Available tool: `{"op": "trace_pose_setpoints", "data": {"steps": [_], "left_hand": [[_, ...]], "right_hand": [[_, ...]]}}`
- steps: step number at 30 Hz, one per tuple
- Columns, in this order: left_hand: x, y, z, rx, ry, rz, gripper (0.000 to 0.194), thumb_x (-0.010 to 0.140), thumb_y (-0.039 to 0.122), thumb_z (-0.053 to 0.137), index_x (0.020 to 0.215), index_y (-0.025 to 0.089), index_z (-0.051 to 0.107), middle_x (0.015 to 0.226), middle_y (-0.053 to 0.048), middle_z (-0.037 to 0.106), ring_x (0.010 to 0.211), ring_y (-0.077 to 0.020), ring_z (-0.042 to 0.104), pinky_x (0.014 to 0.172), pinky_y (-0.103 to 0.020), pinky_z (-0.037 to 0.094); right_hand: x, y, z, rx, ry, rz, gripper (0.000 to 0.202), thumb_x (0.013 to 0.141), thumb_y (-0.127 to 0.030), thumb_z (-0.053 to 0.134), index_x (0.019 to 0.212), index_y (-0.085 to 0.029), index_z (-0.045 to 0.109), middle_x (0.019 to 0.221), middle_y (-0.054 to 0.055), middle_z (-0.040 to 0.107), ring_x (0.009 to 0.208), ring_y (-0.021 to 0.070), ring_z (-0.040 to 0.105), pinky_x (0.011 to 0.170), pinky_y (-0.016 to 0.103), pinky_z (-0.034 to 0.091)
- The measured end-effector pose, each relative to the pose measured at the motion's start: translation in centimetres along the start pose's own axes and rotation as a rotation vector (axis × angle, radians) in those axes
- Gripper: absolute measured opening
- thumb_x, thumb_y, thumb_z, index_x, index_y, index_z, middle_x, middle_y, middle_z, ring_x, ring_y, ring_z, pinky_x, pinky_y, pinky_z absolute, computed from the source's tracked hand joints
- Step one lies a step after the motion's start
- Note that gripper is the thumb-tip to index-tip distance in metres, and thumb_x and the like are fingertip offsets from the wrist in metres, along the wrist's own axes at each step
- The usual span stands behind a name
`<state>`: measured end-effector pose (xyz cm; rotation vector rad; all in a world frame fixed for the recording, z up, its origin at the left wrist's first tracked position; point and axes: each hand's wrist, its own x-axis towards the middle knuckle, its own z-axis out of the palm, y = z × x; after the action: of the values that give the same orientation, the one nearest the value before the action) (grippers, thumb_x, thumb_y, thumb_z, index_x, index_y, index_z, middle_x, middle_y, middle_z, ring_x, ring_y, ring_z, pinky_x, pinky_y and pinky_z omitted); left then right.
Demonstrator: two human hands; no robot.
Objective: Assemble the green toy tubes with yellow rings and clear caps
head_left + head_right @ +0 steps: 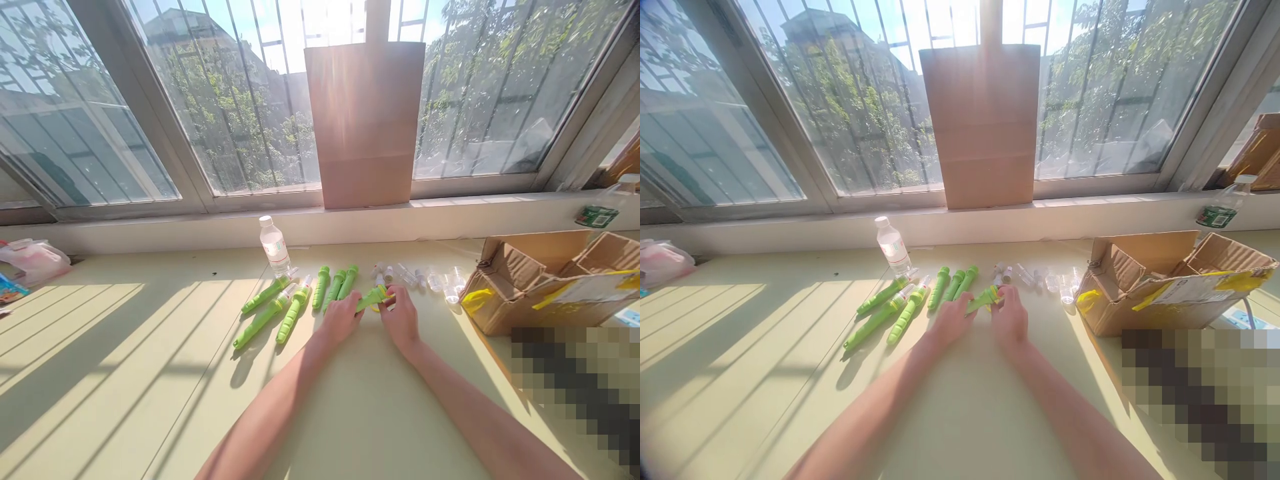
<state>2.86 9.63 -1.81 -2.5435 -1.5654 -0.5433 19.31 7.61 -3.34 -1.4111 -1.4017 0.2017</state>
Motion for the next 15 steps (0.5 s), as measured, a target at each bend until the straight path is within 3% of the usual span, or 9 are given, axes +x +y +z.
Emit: {"op": "trace_pose_setpoints", "data": {"steps": [5,15], "left_hand": [[-0.20,-0.29,0.54,0.077,0.140,0.104,0.014,0.095,0.030,0.055,0.096,0.021,0.066,0.082,-0.007,0.072,0.078,-0.0232,0.069,0.061,-0.030,0.044],[-0.25,-0.23,0.79,0.130,0.354,0.207,0.025,0.100,0.038,0.049,0.101,0.020,0.065,0.083,-0.008,0.072,0.075,-0.0221,0.067,0.060,-0.031,0.044]], "right_hand": [[-0.03,0.04,0.03,0.016,0.023,0.029,0.017,0.077,-0.032,0.050,0.093,-0.025,0.047,0.108,0.006,0.066,0.065,0.0169,0.064,0.056,0.032,0.048],[0.09,0.23,0.05,0.013,0.019,0.081,0.026,0.075,-0.037,0.054,0.097,-0.025,0.047,0.100,0.004,0.065,0.066,0.0184,0.064,0.056,0.033,0.049]]}}
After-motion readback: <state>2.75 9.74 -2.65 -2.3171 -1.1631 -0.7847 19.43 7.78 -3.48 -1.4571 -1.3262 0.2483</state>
